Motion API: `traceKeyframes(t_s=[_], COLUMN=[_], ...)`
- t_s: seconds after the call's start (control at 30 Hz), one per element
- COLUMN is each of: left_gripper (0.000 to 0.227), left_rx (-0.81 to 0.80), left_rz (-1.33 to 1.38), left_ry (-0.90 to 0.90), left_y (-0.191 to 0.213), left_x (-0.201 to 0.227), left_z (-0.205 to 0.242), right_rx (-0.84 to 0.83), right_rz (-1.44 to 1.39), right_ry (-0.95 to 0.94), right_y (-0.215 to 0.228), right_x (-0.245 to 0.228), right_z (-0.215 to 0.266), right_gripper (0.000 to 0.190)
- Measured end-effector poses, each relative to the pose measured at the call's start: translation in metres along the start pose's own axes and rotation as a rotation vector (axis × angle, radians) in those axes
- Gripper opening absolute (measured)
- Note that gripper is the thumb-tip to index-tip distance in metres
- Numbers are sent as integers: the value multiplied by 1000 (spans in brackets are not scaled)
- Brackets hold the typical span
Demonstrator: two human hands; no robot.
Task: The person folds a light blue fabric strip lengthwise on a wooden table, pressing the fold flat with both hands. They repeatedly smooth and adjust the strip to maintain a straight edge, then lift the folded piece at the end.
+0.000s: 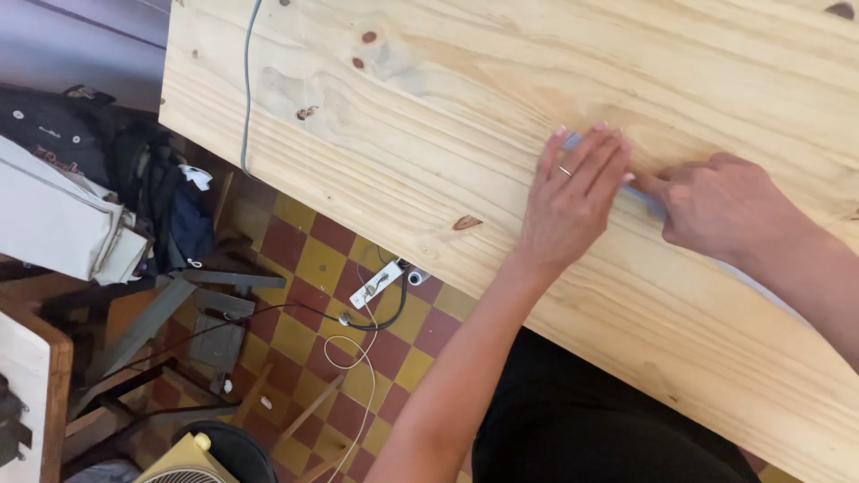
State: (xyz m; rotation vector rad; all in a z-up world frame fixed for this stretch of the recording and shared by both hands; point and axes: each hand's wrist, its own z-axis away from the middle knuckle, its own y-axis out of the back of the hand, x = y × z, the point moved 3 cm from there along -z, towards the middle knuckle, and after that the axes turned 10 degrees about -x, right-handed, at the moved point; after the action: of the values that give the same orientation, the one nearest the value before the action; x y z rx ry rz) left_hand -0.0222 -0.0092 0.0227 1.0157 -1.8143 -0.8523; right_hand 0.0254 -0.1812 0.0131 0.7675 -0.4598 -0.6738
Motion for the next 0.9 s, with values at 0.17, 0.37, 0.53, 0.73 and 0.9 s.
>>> traceKeyframes(t_s=[0.17,0.37,0.53,0.73,0.9], left_gripper=[59,62,61,63,64], left_rx=[-255,-333,-318,-309,-320], left_rz=[-82,-139,-192,-164,-168], left_ry=[-144,-169,-204,-211,-204], left_y=[-15,-11,-9,-9,-9], left_x=[6,1,1,1,2], left_z=[26,25,21,21,20], right_rx=[78,684,854,841,864], right_rz=[-17,-778,-641,-198,-196], right_ry=[32,90,135,164,281], right_y=[-5,-41,-74,-70,-58], right_x=[-3,-2,0,3,6], right_z=[6,26,33,32,35], right_gripper=[70,44,26,42,38])
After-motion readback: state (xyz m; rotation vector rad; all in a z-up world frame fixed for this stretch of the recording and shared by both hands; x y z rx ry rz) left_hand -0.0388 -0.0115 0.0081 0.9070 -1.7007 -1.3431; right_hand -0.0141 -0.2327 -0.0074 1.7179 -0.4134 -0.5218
